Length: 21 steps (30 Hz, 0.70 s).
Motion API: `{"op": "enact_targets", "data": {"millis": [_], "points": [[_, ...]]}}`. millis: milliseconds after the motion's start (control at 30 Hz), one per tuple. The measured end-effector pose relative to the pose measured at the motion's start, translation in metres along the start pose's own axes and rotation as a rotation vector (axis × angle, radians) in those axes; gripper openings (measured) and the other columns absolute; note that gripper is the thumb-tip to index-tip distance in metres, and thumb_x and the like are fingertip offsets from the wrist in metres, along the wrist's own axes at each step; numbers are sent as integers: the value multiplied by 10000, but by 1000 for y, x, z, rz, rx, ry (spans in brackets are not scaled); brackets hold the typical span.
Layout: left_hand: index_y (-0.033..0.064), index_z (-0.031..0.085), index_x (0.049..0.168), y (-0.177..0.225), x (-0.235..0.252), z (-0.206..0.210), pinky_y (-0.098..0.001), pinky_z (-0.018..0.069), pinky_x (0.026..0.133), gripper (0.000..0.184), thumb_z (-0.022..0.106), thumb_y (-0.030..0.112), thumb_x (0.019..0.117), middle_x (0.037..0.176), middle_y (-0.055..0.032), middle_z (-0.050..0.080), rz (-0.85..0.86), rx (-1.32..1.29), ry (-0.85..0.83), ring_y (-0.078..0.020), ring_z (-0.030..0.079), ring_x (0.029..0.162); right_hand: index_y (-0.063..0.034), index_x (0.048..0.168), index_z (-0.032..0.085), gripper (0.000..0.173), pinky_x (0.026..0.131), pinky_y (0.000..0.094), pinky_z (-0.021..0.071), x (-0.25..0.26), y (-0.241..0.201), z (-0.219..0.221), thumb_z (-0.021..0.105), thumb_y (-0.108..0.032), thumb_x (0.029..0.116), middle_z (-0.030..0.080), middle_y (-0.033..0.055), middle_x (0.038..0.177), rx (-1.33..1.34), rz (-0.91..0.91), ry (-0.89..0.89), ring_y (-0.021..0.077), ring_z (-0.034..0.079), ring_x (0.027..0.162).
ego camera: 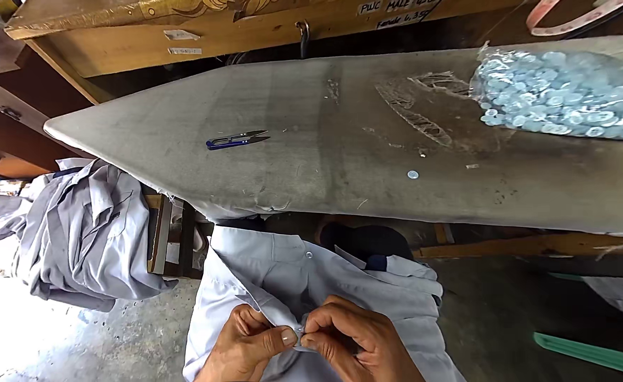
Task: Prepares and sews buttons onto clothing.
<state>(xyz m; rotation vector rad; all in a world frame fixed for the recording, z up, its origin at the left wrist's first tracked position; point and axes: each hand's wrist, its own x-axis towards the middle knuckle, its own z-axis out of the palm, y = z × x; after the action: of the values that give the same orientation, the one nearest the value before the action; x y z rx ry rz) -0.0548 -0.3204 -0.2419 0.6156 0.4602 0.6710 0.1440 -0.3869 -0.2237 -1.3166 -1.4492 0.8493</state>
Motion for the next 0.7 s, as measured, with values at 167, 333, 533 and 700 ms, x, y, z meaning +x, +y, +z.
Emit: {"op": "enact_targets", "data": {"millis": [167,333,533,700], "points": [[40,786,1041,-2,0,1,-292,588,903,169,692,-30,919,993,-72,778,16,39,-6,-99,733,939,-112,997,555,294,510,126,490,5,8,6,808,-215,885,606,-59,732,287,96,12,-29,566,588],[38,794,979,-2,1,6,-287,612,850,135,743,-31,875,930,-62,784,130,279,150,-91,742,869,-58,1102,690,267,685,147,531,12,-3,-6,715,-291,972,670,47,929,-122,-78,19,37,622,781],[47,789,980,-1,1,7,-272,615,816,142,757,-29,864,910,-30,782,159,436,136,-74,736,842,-127,961,692,190,814,194,490,19,-1,7,557,-228,1048,607,34,942,-323,-217,-43,111,584,927],[127,769,905,0,-1,9,-202,594,742,138,733,-2,869,827,67,759,146,468,172,4,702,763,-90,965,623,195,750,253,531,19,-14,16,494,-185,1075,641,73,909,-256,-350,-140,164,639,857]]}}
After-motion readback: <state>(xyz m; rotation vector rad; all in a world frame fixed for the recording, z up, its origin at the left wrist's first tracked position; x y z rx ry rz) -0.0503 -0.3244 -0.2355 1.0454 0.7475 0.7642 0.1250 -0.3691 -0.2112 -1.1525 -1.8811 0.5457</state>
